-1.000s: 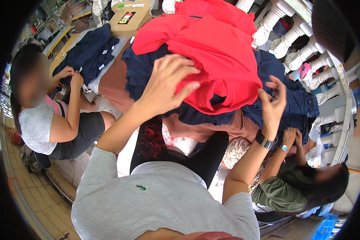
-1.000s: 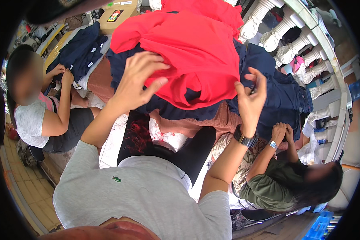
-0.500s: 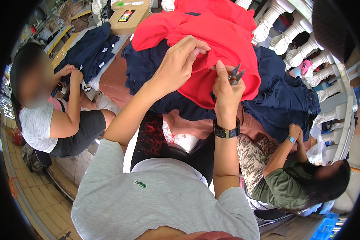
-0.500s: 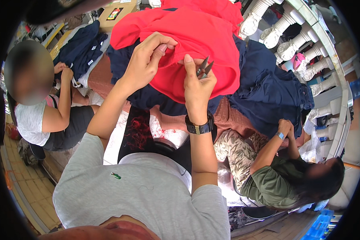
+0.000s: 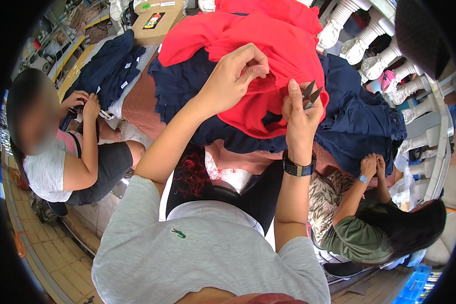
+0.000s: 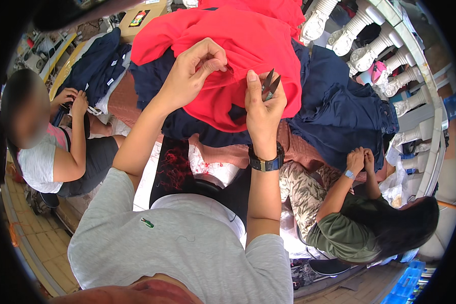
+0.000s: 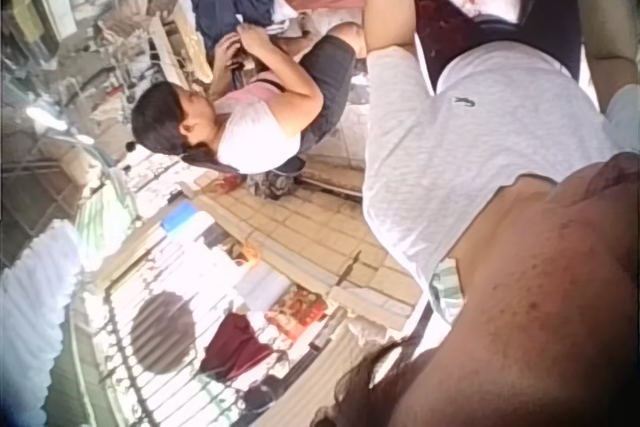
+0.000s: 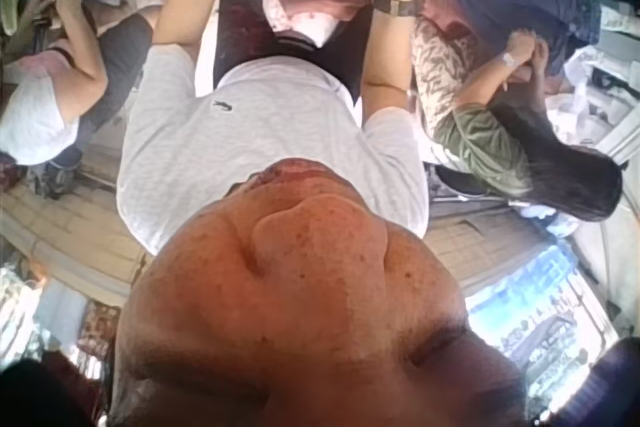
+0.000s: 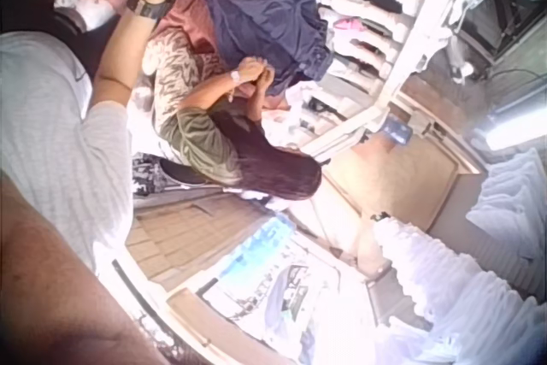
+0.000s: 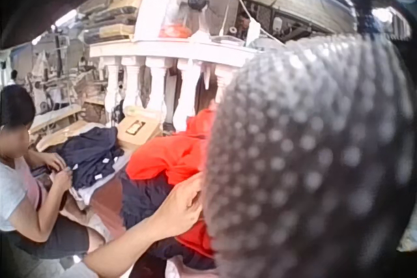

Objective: The person uses small scissors to trim loose threads and tags from a red garment held in their hands. They repeatedly adjust the fabric to access different areas for trimming while sitting in a workspace with other people.

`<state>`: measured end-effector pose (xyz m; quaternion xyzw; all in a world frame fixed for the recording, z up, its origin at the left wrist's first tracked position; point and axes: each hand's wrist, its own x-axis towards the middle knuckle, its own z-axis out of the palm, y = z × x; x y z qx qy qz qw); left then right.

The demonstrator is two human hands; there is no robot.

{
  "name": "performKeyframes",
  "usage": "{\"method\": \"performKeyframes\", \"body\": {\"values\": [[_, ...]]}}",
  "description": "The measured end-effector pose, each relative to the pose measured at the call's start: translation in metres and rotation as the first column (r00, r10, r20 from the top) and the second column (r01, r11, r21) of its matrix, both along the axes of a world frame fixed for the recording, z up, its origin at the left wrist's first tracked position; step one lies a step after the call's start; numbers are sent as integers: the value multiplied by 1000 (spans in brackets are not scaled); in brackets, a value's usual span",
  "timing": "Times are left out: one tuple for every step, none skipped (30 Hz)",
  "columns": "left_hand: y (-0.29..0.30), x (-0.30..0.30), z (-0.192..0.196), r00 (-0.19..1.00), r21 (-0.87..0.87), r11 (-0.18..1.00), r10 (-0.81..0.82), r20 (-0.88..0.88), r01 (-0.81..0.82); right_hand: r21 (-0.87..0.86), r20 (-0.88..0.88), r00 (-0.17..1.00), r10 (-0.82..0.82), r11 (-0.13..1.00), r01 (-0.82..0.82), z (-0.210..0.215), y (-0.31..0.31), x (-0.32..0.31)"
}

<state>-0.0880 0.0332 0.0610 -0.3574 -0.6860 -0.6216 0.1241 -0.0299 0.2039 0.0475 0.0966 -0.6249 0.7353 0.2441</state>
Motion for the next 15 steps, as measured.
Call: {"method": "performKeyframes", "body": {"values": [[0,1,0,999,-20,1000,-13,-46,12,-20,9,1000,-1,1000,1,-1,0,-1],[-1,3,0,995,-41,999,-29,-92,25,-39,18,1000,-4,999,4,-3,1,-1],[-2,6,-1,989,-61,997,-45,-138,37,-58,26,1000,-6,998,8,-4,1,-2],[-2,8,-3,983,-70,997,-47,-180,34,-66,42,999,-7,998,10,-4,2,-1],[-3,10,-6,975,-81,996,-44,-219,26,-77,60,998,-2,997,7,-5,1,0],[-4,13,-8,965,-92,996,-41,-257,18,-88,78,997,2,996,5,-5,1,1],[-1,19,-7,973,-67,997,25,-228,-41,-101,85,996,2,995,6,-5,0,2],[4,26,-5,976,-44,994,93,-197,-103,-112,92,996,4,994,6,-5,-2,2],[9,30,-3,974,-23,986,159,-164,-165,-124,98,995,6,992,7,-5,-4,3],[14,30,-8,961,0,976,215,-175,-218,-125,109,994,4,992,9,-6,-6,5],[19,28,-12,944,16,966,257,-205,-260,-125,118,993,0,992,14,-6,-7,6],[23,27,-16,925,33,953,299,-234,-300,-125,127,992,-4,992,19,-6,-9,8],[25,25,-19,903,52,939,341,-261,-339,-112,116,993,-9,993,22,-8,-9,8],[26,24,-23,916,74,944,329,-229,-321,-98,106,994,-14,995,25,-12,-9,9],[27,23,-26,928,96,948,317,-197,-303,-84,97,995,-19,996,28,-14,-9,9]]}}
